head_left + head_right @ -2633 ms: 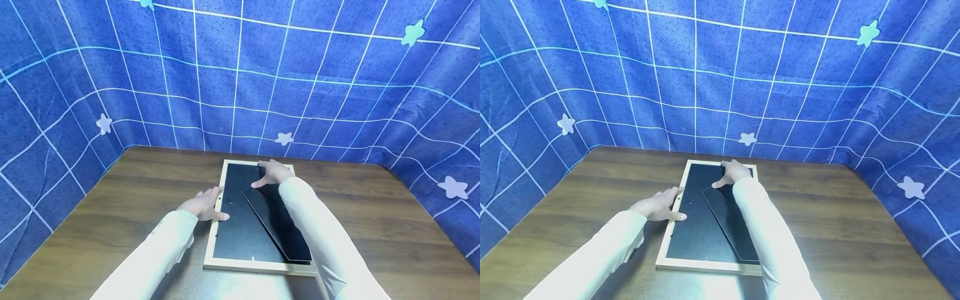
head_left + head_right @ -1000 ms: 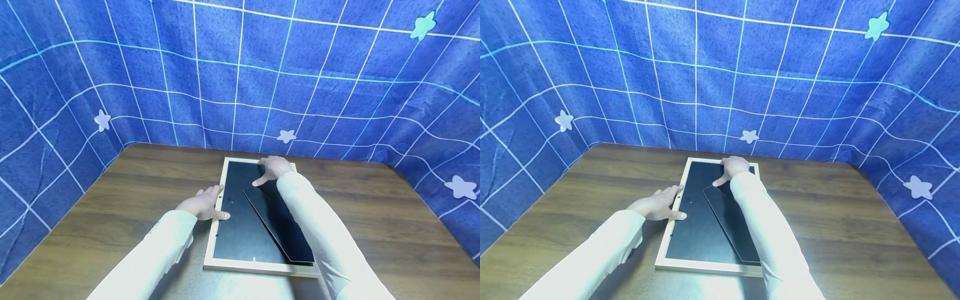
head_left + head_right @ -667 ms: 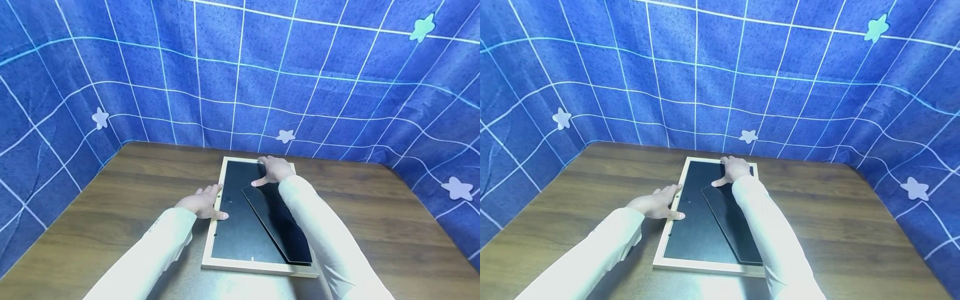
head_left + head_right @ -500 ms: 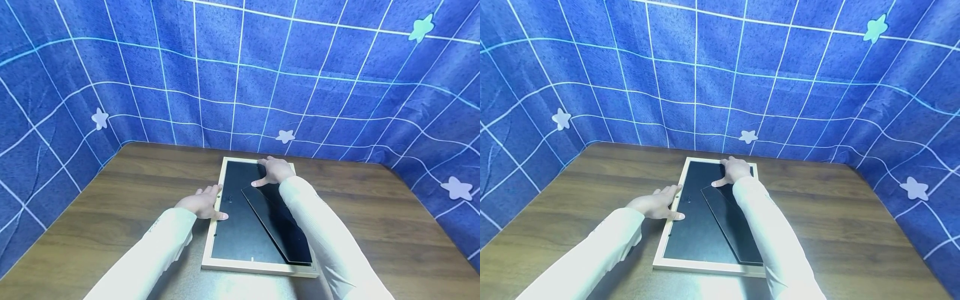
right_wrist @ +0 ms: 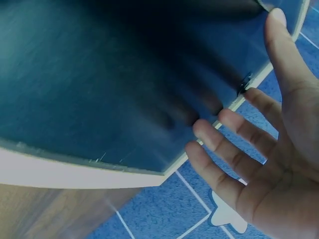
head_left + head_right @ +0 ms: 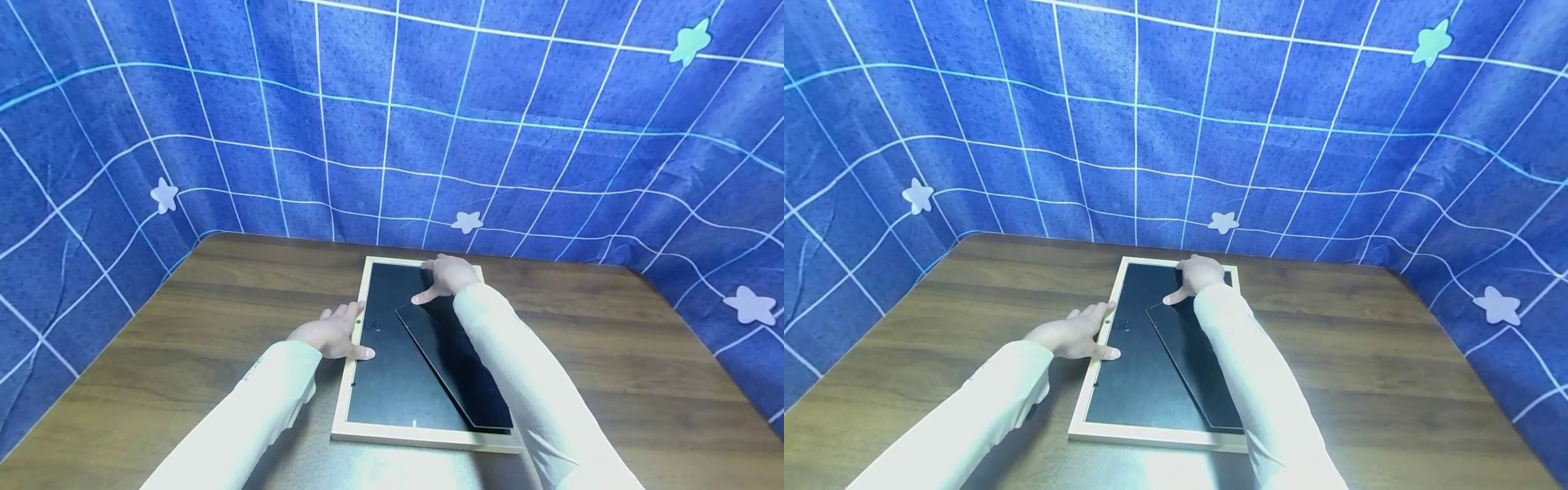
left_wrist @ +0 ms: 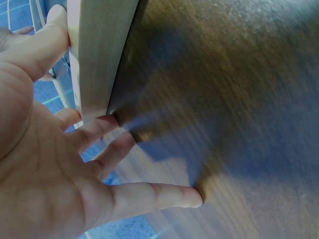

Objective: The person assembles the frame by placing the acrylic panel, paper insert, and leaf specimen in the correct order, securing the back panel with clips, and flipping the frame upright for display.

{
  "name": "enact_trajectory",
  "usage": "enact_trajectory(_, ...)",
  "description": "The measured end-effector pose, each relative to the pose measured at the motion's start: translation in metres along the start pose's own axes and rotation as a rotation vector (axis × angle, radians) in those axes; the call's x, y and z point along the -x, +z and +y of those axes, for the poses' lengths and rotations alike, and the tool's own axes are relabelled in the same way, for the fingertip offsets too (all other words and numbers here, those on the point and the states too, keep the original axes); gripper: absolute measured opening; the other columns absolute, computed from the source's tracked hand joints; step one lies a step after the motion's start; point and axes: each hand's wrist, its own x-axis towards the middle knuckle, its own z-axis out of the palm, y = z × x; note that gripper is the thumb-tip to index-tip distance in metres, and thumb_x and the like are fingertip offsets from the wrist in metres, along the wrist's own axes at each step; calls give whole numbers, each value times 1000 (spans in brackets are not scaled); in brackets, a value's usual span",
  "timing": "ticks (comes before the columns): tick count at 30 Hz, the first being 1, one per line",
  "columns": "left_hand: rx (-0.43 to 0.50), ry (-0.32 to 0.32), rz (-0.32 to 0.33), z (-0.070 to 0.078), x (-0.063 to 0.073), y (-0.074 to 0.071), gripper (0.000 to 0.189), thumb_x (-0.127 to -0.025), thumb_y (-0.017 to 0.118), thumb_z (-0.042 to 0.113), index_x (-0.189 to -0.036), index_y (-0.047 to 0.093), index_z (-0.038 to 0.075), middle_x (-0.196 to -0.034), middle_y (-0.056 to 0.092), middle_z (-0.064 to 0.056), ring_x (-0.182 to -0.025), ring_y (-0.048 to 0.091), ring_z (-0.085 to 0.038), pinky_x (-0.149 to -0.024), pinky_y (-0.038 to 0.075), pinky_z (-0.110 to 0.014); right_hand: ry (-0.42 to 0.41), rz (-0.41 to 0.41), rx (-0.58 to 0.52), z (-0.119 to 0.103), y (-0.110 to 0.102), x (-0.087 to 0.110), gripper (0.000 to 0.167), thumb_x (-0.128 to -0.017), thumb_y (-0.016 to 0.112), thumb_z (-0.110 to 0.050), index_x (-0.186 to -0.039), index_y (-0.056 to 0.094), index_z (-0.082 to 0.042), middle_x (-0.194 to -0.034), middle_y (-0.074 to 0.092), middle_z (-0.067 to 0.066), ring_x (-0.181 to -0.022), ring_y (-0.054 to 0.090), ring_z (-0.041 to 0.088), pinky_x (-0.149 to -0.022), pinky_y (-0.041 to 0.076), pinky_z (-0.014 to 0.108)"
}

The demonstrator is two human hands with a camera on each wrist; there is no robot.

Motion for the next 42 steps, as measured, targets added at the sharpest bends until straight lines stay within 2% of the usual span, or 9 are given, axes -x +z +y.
enact_trajectory(5,-1,1,3,0,-1,0,95,-91,77,37,-160,21,3,-162,23,-26,-148,17,-54,-116,22,-66,5,-10,5,-3,-4,-1,84,-82,81,-54,-149,53,-10,-151,51,15,-140,47,33,-114,39,47)
enact_trajectory(11,16,-1,-11,-5,-7,1,96,-93,75,38,-162,18,5,-165,19,-25,-149,12,-53,-118,18,-65,53,-38,24,-8,-8,-6,83,-80,82,-56,-148,55,-15,-152,52,9,-139,48,30,-112,41,47)
enact_trajectory(18,-20,36,-6,-2,-1,-4,94,-92,75,38,-160,20,2,-161,25,-27,-145,25,-51,-114,29,-64,80,-40,94,-18,-18,-3,80,-80,82,-56,-144,60,-15,-147,57,8,-133,54,29,-103,49,44)
enact_trajectory(24,-5,14,-16,0,1,-3,96,-93,75,38,-161,18,2,-163,20,-28,-147,14,-56,-116,21,-67,111,-75,44,-18,-17,-4,80,-82,81,-54,-147,57,-16,-150,53,7,-136,50,29,-107,46,44)
enact_trajectory(32,-16,39,-7,-1,-3,-3,95,-93,75,38,-160,19,2,-162,23,-27,-147,19,-54,-116,25,-65,158,-92,-43,-9,-17,-7,82,-82,82,-52,-152,51,-22,-156,47,8,-141,45,30,-112,41,45)
enact_trajectory(38,-13,18,-5,2,-3,-4,93,-93,75,38,-161,21,5,-163,24,-25,-147,21,-51,-114,28,-66,104,-61,-34,-3,-12,-2,80,-84,80,-51,-151,51,-19,-156,46,12,-143,43,31,-114,38,45)
enact_trajectory(42,0,5,-10,-2,-3,-1,93,-93,75,37,-161,20,3,-163,22,-26,-148,17,-53,-116,23,-66,48,-47,-42,-1,-5,3,80,-87,78,-51,-153,48,-17,-157,42,18,-143,41,35,-116,36,45)
